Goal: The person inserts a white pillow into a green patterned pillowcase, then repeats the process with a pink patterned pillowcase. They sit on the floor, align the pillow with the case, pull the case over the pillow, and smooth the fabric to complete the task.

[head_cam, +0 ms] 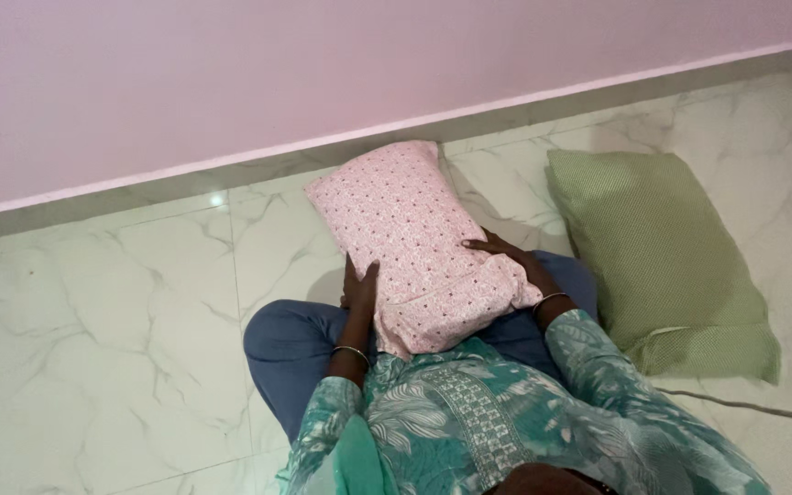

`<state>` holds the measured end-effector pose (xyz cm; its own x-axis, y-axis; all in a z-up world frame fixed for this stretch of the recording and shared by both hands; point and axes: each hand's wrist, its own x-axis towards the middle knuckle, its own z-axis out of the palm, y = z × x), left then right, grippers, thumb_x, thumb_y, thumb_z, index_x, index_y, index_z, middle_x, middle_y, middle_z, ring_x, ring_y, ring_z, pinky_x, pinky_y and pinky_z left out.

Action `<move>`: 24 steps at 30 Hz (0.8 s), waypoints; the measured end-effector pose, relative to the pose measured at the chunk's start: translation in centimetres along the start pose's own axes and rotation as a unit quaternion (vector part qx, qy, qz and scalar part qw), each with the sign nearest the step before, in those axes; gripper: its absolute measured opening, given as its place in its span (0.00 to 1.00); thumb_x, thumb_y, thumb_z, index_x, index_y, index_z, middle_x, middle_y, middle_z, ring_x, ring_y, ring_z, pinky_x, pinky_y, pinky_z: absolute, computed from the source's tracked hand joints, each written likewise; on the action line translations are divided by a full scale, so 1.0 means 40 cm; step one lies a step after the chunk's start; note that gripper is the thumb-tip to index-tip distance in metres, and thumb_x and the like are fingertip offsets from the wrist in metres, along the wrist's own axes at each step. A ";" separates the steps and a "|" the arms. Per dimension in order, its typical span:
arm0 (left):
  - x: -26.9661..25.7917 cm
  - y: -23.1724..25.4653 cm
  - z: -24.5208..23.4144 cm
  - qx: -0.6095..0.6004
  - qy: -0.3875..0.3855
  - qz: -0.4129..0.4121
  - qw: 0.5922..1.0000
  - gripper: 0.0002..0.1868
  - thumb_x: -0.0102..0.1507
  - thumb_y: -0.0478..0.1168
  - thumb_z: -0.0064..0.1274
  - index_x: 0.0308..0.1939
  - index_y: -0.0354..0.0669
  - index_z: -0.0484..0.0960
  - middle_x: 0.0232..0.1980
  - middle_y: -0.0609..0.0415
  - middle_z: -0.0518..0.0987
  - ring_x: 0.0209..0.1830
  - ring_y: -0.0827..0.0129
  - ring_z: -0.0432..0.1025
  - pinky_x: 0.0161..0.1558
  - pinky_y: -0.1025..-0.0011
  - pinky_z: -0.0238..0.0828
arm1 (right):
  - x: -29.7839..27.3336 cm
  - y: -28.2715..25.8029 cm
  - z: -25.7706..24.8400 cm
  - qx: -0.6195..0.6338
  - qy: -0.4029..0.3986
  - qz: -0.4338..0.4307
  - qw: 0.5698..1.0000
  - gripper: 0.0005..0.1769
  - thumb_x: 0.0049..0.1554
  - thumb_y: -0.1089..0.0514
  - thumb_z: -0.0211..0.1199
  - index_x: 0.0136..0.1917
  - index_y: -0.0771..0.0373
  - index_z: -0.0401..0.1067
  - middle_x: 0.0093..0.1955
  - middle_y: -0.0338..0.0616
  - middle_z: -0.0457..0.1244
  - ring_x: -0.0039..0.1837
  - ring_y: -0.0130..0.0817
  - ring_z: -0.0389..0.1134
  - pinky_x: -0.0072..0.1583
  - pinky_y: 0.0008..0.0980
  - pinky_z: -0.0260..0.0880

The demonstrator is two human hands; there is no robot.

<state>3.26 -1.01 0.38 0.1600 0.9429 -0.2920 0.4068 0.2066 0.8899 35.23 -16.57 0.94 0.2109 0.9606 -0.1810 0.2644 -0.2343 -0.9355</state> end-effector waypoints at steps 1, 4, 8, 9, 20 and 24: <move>0.003 0.016 -0.004 -0.049 -0.014 0.027 0.998 0.48 0.59 0.50 0.63 0.80 0.48 0.58 0.75 0.47 0.70 0.74 0.53 0.65 0.73 0.59 0.50 | 0.008 -0.013 -0.003 0.002 0.002 -0.002 1.000 0.48 0.57 0.42 0.64 0.83 0.58 0.49 0.81 0.51 0.49 0.80 0.47 0.50 0.75 0.45 0.56; 0.010 0.029 -0.014 -0.157 -0.066 0.112 0.979 0.47 0.59 0.42 0.65 0.78 0.39 0.57 0.75 0.43 0.69 0.72 0.55 0.66 0.70 0.64 0.62 | 0.004 -0.021 -0.002 -0.003 0.032 0.015 0.999 0.51 0.53 0.41 0.68 0.82 0.58 0.51 0.81 0.50 0.51 0.81 0.47 0.50 0.75 0.45 0.56; 0.059 0.020 -0.043 -0.176 -0.132 0.201 0.955 0.42 0.60 0.34 0.64 0.76 0.32 0.61 0.76 0.39 0.67 0.74 0.60 0.65 0.70 0.69 0.62 | 0.012 -0.003 0.019 0.057 0.087 0.061 0.993 0.64 0.43 0.30 0.73 0.82 0.60 0.52 0.79 0.56 0.58 0.78 0.50 0.59 0.75 0.45 0.59; 0.073 0.012 -0.050 -0.203 -0.126 0.188 0.953 0.41 0.61 0.34 0.63 0.75 0.33 0.62 0.75 0.40 0.67 0.73 0.61 0.65 0.68 0.69 0.64 | 0.015 0.004 0.024 0.061 0.095 0.074 0.991 0.66 0.42 0.29 0.73 0.82 0.61 0.51 0.79 0.57 0.57 0.78 0.50 0.58 0.74 0.45 0.59; 0.161 -0.082 -0.030 -0.097 -0.132 0.055 0.985 0.38 0.61 0.50 0.66 0.68 0.32 0.73 0.59 0.44 0.81 0.57 0.63 0.74 0.56 0.70 0.70 | 0.048 -0.027 0.060 -0.020 0.038 -0.030 0.999 0.72 0.48 0.23 0.68 0.84 0.67 0.36 0.84 0.61 0.44 0.82 0.53 0.45 0.76 0.46 0.49; 0.149 -0.077 -0.017 -0.117 -0.182 0.078 0.973 0.39 0.57 0.46 0.69 0.66 0.33 0.72 0.61 0.47 0.80 0.58 0.62 0.75 0.58 0.67 0.71 | 0.047 -0.024 0.065 -0.021 0.069 0.024 0.997 0.69 0.42 0.32 0.76 0.81 0.68 0.45 0.77 0.61 0.56 0.75 0.49 0.59 0.73 0.42 0.61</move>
<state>2.37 4.17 -3.86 0.5287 0.8217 -0.2129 0.1419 0.1617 0.9766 32.92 -14.14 0.70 0.3509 0.9191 -0.1791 0.2894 -0.2883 -0.9128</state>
